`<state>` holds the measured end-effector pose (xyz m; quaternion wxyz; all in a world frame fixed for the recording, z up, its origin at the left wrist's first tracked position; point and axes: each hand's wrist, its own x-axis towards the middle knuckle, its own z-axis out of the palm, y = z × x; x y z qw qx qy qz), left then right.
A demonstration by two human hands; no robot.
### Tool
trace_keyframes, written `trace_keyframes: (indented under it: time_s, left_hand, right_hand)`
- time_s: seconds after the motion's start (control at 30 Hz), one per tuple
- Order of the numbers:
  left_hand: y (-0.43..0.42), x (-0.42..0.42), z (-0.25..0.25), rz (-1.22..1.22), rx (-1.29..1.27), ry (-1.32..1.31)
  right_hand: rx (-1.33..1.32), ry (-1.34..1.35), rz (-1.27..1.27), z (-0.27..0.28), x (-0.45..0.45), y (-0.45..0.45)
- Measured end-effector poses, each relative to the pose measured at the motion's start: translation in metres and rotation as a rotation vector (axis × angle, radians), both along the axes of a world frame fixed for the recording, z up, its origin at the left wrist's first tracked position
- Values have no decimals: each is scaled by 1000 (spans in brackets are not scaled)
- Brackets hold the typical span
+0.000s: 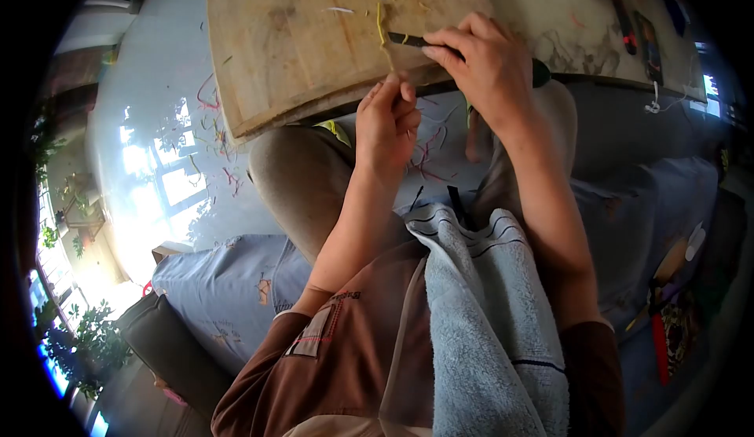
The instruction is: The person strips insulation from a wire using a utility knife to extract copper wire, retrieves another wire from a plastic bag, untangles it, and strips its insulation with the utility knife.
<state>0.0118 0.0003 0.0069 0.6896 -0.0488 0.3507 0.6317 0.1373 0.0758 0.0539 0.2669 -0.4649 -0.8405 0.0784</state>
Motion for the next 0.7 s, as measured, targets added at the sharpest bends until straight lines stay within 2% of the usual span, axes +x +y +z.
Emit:
trace_keyframes:
  time_s: [0.27,0.47,0.7]
  left_hand:
    - [-2,-1,3,-45,2,9]
    - [-2,4,-4,-20,25,49]
    - [-4,3,-7,-32,49,63]
  right_hand:
    - [29,59,45,-12,1,-17]
    - [130,-6,70,-18,-8,-17]
    - [92,-32,103,-18,-9,-10]
